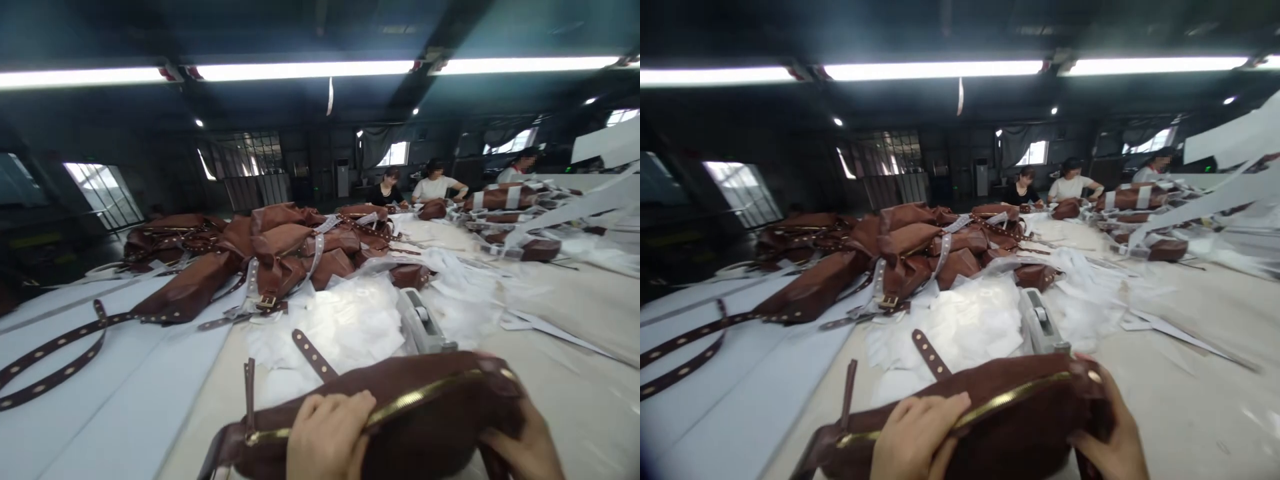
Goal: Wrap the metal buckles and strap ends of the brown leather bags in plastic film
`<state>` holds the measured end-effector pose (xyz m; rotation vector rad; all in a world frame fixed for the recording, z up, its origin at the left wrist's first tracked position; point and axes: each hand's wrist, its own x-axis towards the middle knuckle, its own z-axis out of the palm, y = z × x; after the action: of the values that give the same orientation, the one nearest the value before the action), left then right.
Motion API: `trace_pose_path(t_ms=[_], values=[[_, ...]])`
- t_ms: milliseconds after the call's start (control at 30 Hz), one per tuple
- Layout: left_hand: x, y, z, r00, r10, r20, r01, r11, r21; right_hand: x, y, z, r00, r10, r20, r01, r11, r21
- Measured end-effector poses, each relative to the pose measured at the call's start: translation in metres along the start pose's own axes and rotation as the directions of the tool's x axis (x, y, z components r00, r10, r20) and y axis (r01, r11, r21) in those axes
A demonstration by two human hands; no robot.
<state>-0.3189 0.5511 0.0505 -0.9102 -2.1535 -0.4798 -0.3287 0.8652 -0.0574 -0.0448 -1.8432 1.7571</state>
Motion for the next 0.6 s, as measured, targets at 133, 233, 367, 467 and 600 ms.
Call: trace_pose_path(t_ms=[133, 233, 367, 467, 600], values=[[-0.001, 0.002, 0.031, 0.981, -0.104, 0.164, 0.100, 0.995, 0.030, 0.003, 0.003, 0.000, 0.995, 0.044, 0.086, -0.045, 0.999, -0.001], [-0.008, 0.008, 0.026, 0.980, -0.060, 0.190, 0.077, 0.993, -0.084, 0.000, 0.007, -0.010, 0.989, 0.059, 0.138, -0.059, 0.998, -0.003], [-0.019, 0.014, -0.025, 0.975, -0.207, -0.074, 0.192, 0.966, -0.173, -0.003, 0.010, -0.026, 0.981, 0.053, 0.189, -0.053, 0.999, -0.002], [-0.032, -0.003, -0.063, 0.843, -0.453, -0.292, 0.486, 0.872, 0.050, -0.004, 0.001, -0.030, 0.982, 0.021, 0.185, -0.038, 0.995, 0.093], [-0.037, -0.054, -0.076, 0.777, -0.615, -0.135, 0.628, 0.771, 0.104, 0.006, -0.037, -0.021, 0.977, -0.211, 0.032, 0.211, 0.977, 0.006]])
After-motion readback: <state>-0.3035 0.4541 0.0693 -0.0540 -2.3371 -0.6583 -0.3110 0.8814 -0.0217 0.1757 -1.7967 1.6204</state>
